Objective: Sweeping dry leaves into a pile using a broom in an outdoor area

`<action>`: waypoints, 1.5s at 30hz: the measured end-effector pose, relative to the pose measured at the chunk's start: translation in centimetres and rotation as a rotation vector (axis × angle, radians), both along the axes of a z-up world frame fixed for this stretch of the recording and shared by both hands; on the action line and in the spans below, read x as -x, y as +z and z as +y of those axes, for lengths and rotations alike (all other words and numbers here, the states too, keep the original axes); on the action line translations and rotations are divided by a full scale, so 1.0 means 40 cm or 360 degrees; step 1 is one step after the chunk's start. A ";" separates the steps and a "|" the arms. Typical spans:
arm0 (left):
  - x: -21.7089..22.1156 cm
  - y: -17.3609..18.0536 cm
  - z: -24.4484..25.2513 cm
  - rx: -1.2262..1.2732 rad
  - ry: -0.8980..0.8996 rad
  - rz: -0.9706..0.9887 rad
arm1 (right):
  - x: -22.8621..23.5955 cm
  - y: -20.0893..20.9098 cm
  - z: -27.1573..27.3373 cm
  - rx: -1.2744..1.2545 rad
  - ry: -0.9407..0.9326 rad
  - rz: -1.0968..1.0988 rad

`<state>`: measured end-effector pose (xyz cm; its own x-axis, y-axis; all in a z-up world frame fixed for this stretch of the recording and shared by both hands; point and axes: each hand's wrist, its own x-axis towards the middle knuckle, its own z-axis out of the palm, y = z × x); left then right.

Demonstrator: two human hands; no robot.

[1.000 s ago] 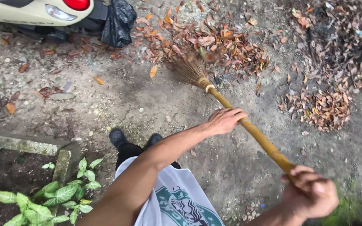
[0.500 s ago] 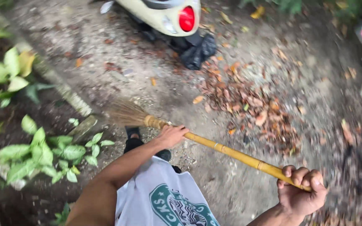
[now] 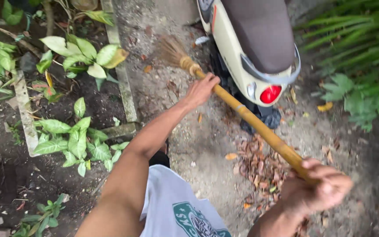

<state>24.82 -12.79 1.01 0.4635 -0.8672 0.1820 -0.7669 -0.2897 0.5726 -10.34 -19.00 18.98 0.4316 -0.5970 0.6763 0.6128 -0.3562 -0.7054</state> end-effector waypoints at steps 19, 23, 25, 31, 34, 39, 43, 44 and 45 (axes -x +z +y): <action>-0.360 -0.265 -0.055 -0.0086 0.0303 0.0224 | -0.821 -0.096 -0.275 0.0314 0.0326 0.1050; -0.253 0.022 -0.117 0.0439 0.0136 0.0400 | -0.698 0.201 -0.293 0.0204 0.0219 0.0979; -0.285 0.098 -0.122 0.0429 0.0093 0.0380 | -0.638 0.175 -0.422 0.0161 0.0350 0.0794; -0.467 0.033 -0.071 0.0270 0.0194 0.0346 | -0.861 0.083 -0.225 0.0447 0.0170 0.0471; -0.551 -0.145 -0.022 0.0161 0.0323 0.0337 | -0.960 -0.120 -0.170 0.0498 0.0282 0.0529; -0.505 -0.207 0.049 -0.0062 0.0339 0.0367 | -0.953 -0.134 -0.211 0.0258 0.0542 0.0505; -0.435 -0.043 0.012 0.0131 0.0257 0.0335 | -0.850 0.023 -0.259 0.0133 0.0536 0.0545; -0.417 -0.016 -0.019 0.0356 0.0255 0.0239 | -0.815 0.083 -0.259 0.0175 0.0471 0.0609; -0.413 0.020 -0.036 0.0359 0.0253 0.0243 | -0.800 0.103 -0.275 0.0177 0.0468 0.0613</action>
